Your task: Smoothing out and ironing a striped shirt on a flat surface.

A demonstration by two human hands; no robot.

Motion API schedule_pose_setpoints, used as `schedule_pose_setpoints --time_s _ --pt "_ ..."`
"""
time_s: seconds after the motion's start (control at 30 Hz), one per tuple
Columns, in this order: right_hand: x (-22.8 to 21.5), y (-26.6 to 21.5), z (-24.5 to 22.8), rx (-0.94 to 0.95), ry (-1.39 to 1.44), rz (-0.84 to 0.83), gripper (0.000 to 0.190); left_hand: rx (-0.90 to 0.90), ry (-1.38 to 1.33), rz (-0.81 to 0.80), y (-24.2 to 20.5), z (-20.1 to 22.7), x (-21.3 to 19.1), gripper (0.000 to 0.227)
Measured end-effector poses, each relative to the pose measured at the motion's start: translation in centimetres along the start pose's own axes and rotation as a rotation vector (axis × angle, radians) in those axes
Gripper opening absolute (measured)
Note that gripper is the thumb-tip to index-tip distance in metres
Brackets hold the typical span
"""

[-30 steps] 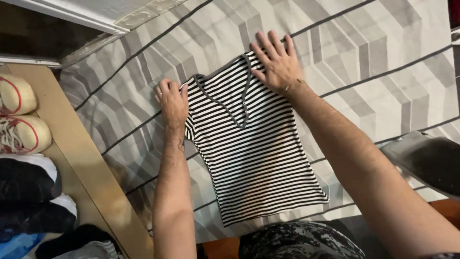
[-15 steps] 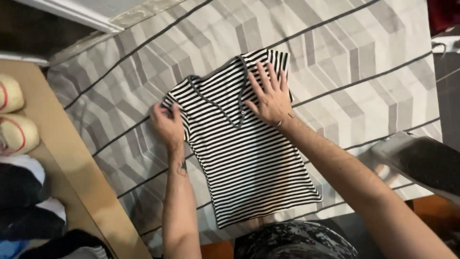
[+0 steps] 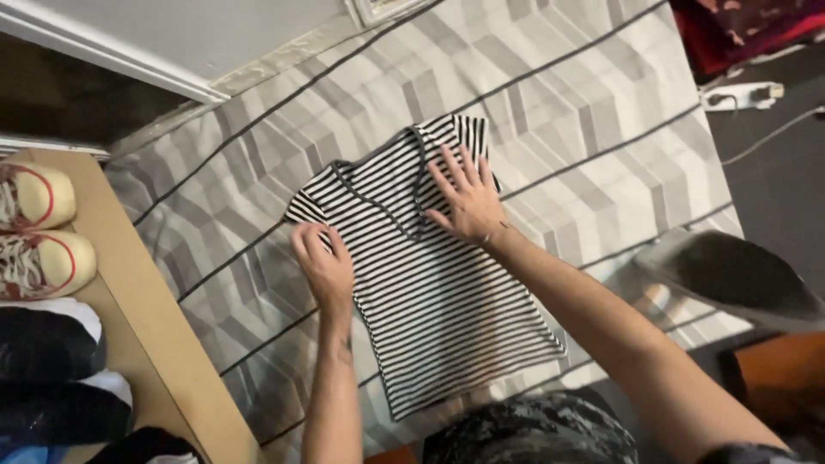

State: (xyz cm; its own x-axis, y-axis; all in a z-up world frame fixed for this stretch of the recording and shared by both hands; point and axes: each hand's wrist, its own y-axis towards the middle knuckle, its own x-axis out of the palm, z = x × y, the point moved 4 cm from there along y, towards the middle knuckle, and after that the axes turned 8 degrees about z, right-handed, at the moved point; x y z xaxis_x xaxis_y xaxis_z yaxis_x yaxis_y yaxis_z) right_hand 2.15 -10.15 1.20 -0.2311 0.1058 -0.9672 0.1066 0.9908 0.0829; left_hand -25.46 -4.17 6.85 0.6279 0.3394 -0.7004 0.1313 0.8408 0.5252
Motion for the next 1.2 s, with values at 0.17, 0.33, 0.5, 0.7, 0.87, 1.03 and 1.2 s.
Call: schedule_pose_setpoints --time_s 0.17,0.33,0.5,0.7,0.87,1.03,1.2 --pt "-4.7 -11.8 -1.5 0.056 0.775 -0.180 0.037 -0.404 -0.436 -0.272 -12.2 3.2 -3.9 0.012" --pt "-3.9 -29.7 -3.7 0.214 1.021 -0.396 0.020 -0.681 -0.659 -0.649 -19.8 2.3 -4.6 0.030" --pt "-4.8 -38.7 -7.6 0.270 1.269 -0.562 0.020 -0.508 -0.746 -0.676 -4.5 4.1 -4.4 0.049" --pt "-4.7 -45.0 -8.2 0.284 1.109 -0.501 0.034 -0.260 -0.235 -0.883 12.8 4.7 3.1 0.080" --pt "-6.9 -47.7 -6.9 0.459 1.150 -0.370 0.032 -0.318 -0.259 -0.685 18.5 10.3 -2.3 0.082" --pt "-19.9 -42.7 3.2 0.291 1.043 0.238 0.097 -0.209 -0.573 -0.247 14.4 2.3 1.5 0.051" --pt "-36.6 -34.4 15.6 0.236 1.252 0.503 0.107 0.076 0.431 -0.016 8.1 -22.7 -1.8 0.054"
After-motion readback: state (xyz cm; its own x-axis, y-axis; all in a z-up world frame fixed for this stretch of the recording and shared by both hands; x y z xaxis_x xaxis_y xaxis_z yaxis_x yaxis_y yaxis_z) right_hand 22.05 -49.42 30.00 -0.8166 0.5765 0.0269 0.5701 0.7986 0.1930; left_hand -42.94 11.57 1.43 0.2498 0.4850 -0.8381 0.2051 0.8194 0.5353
